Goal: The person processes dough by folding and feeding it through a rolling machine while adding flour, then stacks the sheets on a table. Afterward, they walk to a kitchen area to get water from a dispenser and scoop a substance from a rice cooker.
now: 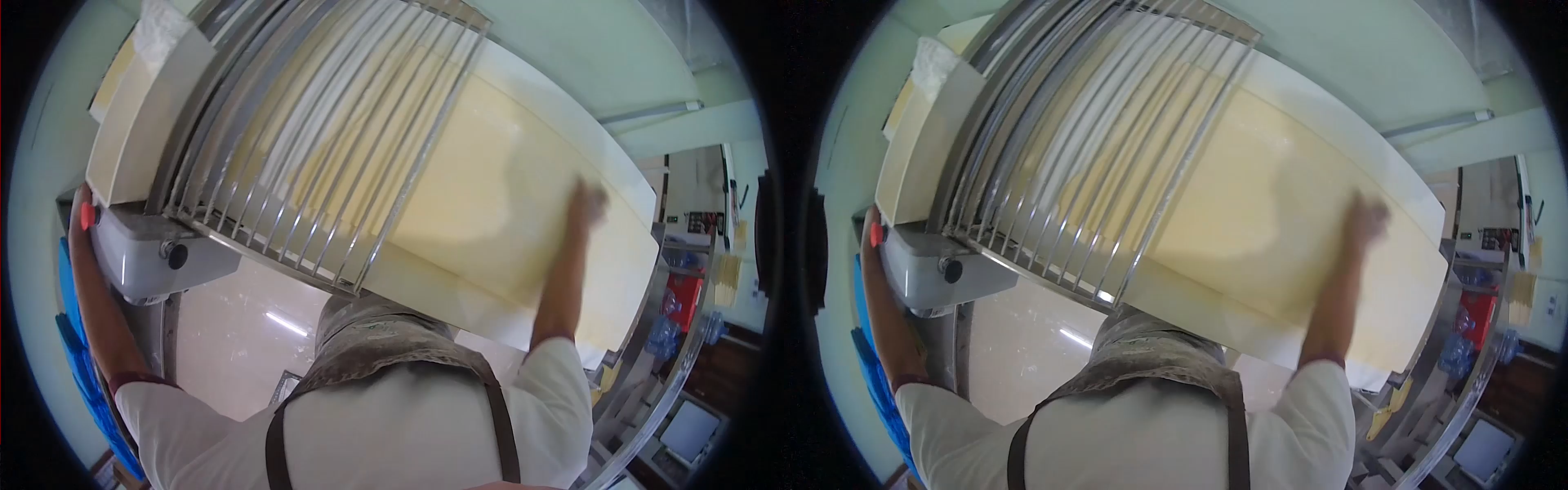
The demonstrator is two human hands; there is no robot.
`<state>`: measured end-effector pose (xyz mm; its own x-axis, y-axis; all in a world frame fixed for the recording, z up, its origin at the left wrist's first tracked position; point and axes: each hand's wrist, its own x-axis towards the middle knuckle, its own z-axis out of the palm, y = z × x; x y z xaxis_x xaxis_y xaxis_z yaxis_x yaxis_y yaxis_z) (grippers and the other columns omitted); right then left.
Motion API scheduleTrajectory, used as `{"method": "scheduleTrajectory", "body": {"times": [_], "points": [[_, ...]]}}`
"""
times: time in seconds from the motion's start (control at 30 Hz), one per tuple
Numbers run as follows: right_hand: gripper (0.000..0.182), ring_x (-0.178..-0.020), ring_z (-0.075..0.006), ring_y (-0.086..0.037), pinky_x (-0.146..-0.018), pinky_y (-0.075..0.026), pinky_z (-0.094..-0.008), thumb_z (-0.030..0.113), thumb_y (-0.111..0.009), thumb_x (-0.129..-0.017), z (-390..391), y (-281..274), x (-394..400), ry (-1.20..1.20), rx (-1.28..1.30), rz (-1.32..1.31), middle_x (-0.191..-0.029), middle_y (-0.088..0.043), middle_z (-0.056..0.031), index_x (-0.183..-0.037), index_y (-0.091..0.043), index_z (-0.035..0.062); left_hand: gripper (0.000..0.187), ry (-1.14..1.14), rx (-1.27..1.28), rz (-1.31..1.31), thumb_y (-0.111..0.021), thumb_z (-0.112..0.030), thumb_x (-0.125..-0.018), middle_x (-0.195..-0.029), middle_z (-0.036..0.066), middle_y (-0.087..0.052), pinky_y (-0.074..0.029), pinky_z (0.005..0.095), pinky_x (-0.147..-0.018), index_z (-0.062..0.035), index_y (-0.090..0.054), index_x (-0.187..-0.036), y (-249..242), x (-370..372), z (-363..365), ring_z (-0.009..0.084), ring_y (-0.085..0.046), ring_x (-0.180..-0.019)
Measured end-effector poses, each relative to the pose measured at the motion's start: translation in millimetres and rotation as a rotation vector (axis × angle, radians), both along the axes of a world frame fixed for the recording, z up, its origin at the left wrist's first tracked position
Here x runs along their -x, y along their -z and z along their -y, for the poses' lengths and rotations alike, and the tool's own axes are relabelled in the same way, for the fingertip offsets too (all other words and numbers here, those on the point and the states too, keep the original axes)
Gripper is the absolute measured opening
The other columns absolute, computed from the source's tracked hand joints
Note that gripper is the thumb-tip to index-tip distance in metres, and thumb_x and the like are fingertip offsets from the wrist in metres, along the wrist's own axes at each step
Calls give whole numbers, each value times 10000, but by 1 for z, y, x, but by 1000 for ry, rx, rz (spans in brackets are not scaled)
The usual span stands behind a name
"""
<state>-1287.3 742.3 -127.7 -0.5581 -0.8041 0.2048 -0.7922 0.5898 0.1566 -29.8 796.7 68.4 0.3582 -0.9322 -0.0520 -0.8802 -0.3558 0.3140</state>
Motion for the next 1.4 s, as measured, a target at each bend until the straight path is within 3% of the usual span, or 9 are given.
{"method": "scheduleTrajectory", "body": {"times": [0.1, 0.2, 0.33, 0.4, 0.53, 0.93, 1.17, 1.27, 1.4], "points": [[755, -1337, -402, -246, -1089, -192, -503, 529, -356, -922, 84, -23, -170, -473, 194, 234, -1402, -324, -276, -1317, -347, -114, 481, -65, 60, -134, -383, -363, -954, -975, 131, -661, -460, 376, -809, 42, -570, -1134, 0, -11, -7, 247, -603, -901], [580, -1264, -359, -369, -1046, -267, -488, 408, -517, -860, 61, -84, -313, -1055, 67, 389, -1287, -476, -220, -1236, -487, -31, 486, -18, 26, 0, -383, -371, -951, -981, 138, -659, -460, 378, -813, 38, -572, -1134, -8, 3, -13, 253, -604, -908], [235, -1025, -296, -519, -898, -396, -442, 258, -588, -800, -43, -83, -330, -1757, -118, 345, -1017, -573, -137, -928, -616, 62, 493, 21, 34, 20, -382, -382, -948, -988, 147, -657, -460, 381, -819, 33, -573, -1133, -6, 19, -18, 262, -606, -918], [222, -992, -283, -511, -869, -399, -436, 302, -610, -798, -96, -103, -309, -1617, -244, 682, -956, -563, -108, -870, -616, 91, 497, 38, 42, 19, -381, -388, -947, -992, 151, -656, -460, 383, -822, 30, -574, -1133, 0, 27, -15, 266, -607, -922], [329, -1050, -302, -497, -937, -382, -434, 324, -677, -754, -152, -110, -244, -1510, -554, 639, -1061, -544, -126, -992, -609, 107, 504, 76, 58, 17, -380, -399, -944, -999, 160, -654, -460, 385, -827, 25, -576, -1133, 3, 42, -10, 274, -608, -932], [355, -1271, -320, -396, -1060, -306, -462, 144, -616, -804, -174, -68, -309, -1125, 27, 697, -1362, -436, -149, -1148, -574, 68, 524, 171, 106, 38, -377, -432, -935, -1021, 187, -647, -461, 394, -844, 10, -581, -1131, -13, 86, 0, 299, -612, -960], [574, -1314, -425, -283, -1106, -177, -501, 88, -577, -724, -167, -70, -387, -1258, -126, 305, -1369, -350, -297, -1243, -441, -115, 537, 107, 181, 59, -375, -451, -929, -1034, 202, -643, -462, 399, -854, 1, -583, -1130, -35, 222, -4, 314, -615, -977], [645, -1352, -380, -224, -1119, -135, -474, 92, -493, -818, -174, -68, -375, -971, -166, 213, -1435, -264, -265, -1380, -232, -86, 626, -39, 734, -309, -464, -469, -898, -1177, 255, -566, -401, 376, -960, 5, -434, -1305, -40, 267, -97, 351, -534, -1130], [549, -1364, -353, -223, -1078, -210, -494, 289, -396, -958, -196, -64, -356, -608, -76, 118, -1485, -219, -184, -1437, -227, 82, 566, 113, 211, -892, -510, -519, -888, -1146, 125, -592, -384, 349, -967, -43, -567, -1189, 48, 253, -230, 214, -520, -1101]]}}
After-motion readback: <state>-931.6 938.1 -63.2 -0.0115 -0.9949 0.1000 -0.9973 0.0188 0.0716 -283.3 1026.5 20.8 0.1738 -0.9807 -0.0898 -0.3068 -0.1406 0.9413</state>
